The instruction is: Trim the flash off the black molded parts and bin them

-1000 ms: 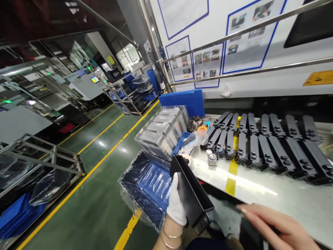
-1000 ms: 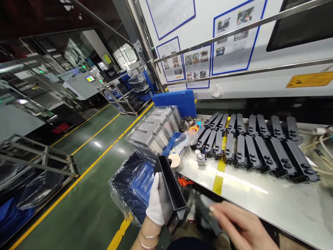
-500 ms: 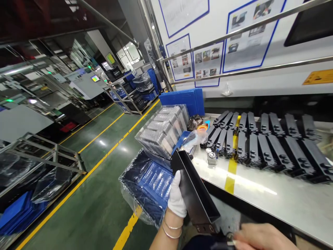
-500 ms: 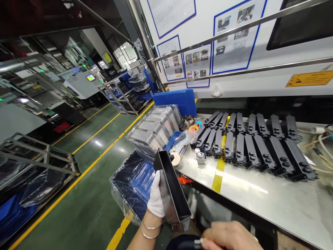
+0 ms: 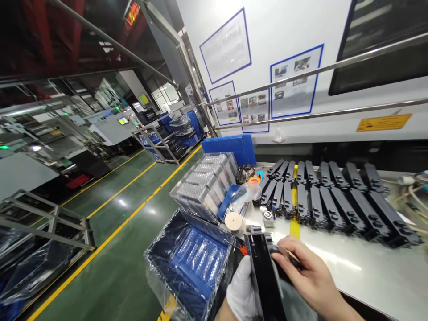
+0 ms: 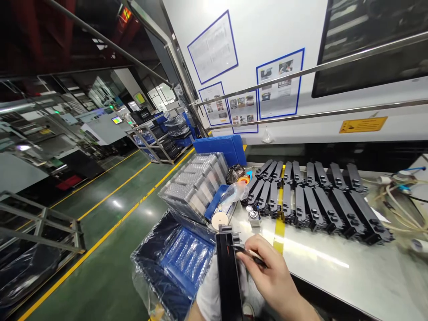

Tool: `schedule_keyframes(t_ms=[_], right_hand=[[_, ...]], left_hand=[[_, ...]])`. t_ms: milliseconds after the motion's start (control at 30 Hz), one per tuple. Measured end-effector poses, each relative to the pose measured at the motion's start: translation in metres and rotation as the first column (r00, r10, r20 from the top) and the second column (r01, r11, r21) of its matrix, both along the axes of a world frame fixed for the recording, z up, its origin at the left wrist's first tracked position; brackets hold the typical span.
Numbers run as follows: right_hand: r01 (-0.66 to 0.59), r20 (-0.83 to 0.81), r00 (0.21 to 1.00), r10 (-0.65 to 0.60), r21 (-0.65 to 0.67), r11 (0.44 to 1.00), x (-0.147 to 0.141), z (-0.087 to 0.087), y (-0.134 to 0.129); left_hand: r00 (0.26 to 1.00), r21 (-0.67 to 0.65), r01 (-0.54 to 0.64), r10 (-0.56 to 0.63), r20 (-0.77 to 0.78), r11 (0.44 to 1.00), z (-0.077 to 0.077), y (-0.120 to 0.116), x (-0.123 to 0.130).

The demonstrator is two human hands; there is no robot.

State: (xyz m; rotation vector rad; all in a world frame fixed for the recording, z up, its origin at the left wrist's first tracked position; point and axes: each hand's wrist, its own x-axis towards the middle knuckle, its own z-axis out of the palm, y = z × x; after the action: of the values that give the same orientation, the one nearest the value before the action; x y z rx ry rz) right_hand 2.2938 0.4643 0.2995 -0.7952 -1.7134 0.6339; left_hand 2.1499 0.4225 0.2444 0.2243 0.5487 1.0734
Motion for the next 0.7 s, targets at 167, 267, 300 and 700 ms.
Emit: schedule_keyframes(t_ms=[167,267,300,700], right_hand=[[-0.156,0.134,0.980,0.148,0.049,0.987,0.013,0.012,-0.009],[-0.211,0.305,0.935,0.181,0.069,0.975,0.031,0.031,0.002],[-0.224,0.379,0.910,0.169,0.106,0.969,0.038,0.039,0.009],[-0.214,0.441,0.885,0.151,0.096,0.972,0.085,0.068,0.014]], left_hand=[[0.983,0.096,0.046,-0.029,-0.180,0.994,0.046,0.004,-0.011],[0.915,0.201,0.121,-0.030,-0.402,0.972,0.071,0.011,-0.020],[0.885,0.228,0.163,-0.040,-0.464,0.960,0.077,0.013,-0.022],[0.948,-0.031,0.315,-0.313,0.053,0.949,0.070,0.015,-0.014]])
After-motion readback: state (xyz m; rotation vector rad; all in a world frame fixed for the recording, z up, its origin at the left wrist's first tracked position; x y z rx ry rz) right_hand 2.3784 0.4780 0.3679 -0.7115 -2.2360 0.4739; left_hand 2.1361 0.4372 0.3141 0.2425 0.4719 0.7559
